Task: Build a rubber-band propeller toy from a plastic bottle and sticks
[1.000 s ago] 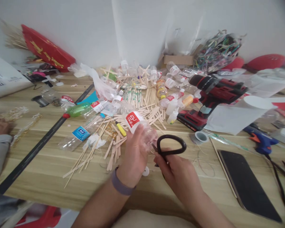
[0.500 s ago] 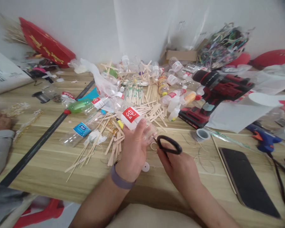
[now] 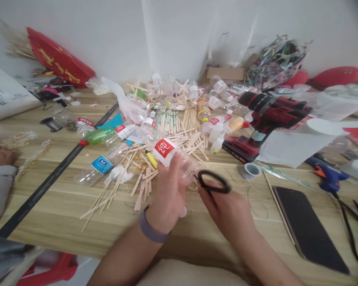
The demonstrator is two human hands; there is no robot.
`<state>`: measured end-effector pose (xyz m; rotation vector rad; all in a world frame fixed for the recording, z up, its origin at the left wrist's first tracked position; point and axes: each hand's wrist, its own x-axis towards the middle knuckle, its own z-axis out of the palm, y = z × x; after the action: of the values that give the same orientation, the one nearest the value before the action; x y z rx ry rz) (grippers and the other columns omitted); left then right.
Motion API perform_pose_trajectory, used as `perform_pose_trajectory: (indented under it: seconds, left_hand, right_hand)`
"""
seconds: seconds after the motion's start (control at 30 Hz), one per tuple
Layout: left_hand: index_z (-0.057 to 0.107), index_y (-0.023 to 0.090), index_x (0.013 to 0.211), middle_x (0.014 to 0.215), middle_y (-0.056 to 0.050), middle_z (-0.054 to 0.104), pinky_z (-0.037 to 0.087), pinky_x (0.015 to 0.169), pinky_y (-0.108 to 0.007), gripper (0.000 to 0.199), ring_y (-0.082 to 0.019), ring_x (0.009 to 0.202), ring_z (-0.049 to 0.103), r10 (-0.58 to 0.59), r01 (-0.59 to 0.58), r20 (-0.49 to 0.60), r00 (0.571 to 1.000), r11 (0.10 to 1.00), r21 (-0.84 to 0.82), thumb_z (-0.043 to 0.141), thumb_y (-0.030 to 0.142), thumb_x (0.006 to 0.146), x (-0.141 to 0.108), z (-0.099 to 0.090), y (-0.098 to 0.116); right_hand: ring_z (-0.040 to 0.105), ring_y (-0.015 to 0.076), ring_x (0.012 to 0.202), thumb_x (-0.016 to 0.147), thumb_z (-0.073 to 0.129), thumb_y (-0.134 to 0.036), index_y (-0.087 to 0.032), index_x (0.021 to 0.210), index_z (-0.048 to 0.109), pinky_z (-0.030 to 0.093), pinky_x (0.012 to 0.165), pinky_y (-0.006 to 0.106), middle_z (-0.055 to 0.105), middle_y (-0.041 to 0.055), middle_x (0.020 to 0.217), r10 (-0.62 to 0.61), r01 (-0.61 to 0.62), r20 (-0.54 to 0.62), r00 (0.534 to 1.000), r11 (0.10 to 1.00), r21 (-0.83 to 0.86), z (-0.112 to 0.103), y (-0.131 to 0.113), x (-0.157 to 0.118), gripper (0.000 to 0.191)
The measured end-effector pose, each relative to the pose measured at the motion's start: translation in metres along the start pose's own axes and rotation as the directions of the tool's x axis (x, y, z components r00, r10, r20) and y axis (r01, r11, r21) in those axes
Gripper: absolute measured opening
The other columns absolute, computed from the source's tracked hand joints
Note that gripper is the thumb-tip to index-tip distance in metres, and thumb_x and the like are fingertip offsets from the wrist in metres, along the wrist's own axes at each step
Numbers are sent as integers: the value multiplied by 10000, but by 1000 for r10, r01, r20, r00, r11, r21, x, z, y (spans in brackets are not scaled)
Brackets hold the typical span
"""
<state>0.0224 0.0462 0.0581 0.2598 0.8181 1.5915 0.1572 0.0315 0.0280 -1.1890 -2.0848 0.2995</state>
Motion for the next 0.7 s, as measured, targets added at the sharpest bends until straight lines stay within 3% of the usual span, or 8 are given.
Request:
perform_pose_trajectory:
  seconds: [0.07,0.13,0.23,0.33,0.4,0.53,0.6,0.7]
  left_hand:
    - [534,258,1100,948,8,658,544,696,-298,479,-175,794,669,64,-64,-28,998,998,4,823,348,728,-2,3,-1]
    - [528,258,1101,951,9,648,548,701,-291,472,-170,806,664,81,-80,-44,996,996,24,817,318,732,-3,4,-3]
    - [527,246,1116,953,-9,654,552,717,-293,468,-180,835,667,99,-97,-31,995,994,49,801,316,744,-3,2,-5]
    - [514,250,1133,952,-10,656,554,731,-293,460,-171,836,668,136,-136,12,991,989,63,783,341,770,-2,-2,-7]
    - [500,258,1156,959,-4,655,552,735,-290,477,-164,838,669,158,-159,27,987,985,61,780,335,778,-2,-2,-7]
    - [491,265,1156,941,12,645,543,718,-280,476,-144,800,657,153,-153,0,988,987,58,779,317,781,-4,1,-6]
    - [497,270,1134,921,23,638,542,698,-273,441,-137,779,649,153,-152,-17,988,986,75,771,299,789,-4,2,-5]
    - [529,255,1102,975,-6,658,549,735,-276,406,-161,858,673,166,-166,0,986,982,89,777,296,784,-2,-3,-5]
  right_hand:
    - [662,205,551,997,425,-329,-149,907,748,414,445,256,700,83,617,-43,40,-38,998,997,-73,2,2,-1,380]
    - [673,199,561,992,434,-336,-156,835,739,449,470,247,707,84,623,30,-30,13,999,999,23,3,1,-1,387]
    - [616,143,442,1009,406,-410,-178,662,675,447,420,210,678,39,547,148,-197,194,970,944,265,2,-5,3,497]
    - [555,123,371,1004,372,-516,-169,725,669,407,350,205,686,31,559,234,-422,403,885,769,480,-1,-9,4,535]
    - [585,138,409,996,384,-515,-169,725,679,423,386,215,697,49,575,237,-387,352,905,803,454,-1,-8,4,530]
    - [669,211,575,929,490,-469,-158,749,739,443,497,256,713,116,624,147,-162,85,985,964,209,3,4,2,437]
    - [675,225,599,909,507,-468,-144,804,751,441,498,262,722,133,653,146,-157,71,987,966,207,6,7,2,419]
    - [623,159,462,969,457,-422,-168,683,709,425,427,223,705,77,576,151,-191,158,976,941,278,8,2,3,458]
